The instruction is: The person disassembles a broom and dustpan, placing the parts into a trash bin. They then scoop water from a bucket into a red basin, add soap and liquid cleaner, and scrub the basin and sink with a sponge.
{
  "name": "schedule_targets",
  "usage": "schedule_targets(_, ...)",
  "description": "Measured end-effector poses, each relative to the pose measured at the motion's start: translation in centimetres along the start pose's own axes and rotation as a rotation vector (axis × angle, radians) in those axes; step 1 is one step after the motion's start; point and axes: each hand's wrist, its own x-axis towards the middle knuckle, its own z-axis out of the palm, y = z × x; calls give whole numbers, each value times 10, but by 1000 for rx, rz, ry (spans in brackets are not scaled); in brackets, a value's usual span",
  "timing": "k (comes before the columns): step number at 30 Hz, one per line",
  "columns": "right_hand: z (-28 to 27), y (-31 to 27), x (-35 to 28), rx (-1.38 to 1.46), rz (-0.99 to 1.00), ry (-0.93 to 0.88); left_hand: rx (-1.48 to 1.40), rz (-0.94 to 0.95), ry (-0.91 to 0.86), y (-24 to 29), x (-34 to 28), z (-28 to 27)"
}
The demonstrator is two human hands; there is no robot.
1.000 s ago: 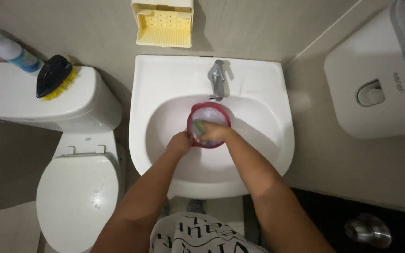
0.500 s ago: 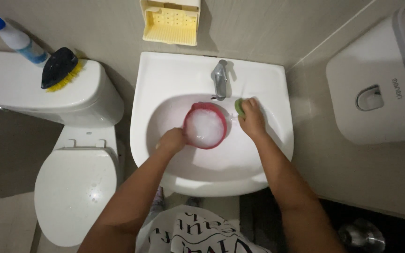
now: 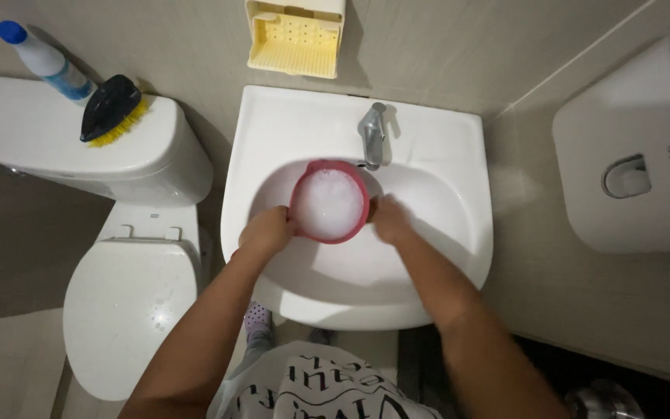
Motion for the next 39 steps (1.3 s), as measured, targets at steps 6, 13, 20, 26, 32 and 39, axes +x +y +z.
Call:
schedule_targets(6, 2, 38, -36, -512, 139, 20, -32, 33, 4, -2, -13, -26)
schedule_targets(13, 190, -4, 6, -237, -452, -476, 26, 178, 74, -27, -8, -27)
schedule_targets(20, 105, -68, -23, 390, -180, -472, 45, 181, 23, -35, -15, -42)
schedule_targets(26, 80, 11, -76, -173, -207, -122, 87, 224, 18, -49, -16, -47)
schedule_targets(32, 49, -120, -50, 193, -210, -236, 60, 271, 23, -65, -10, -47)
schedule_targets(39, 160, -136, -7, 622, -209, -320, 63, 316, 48, -69, -1, -55)
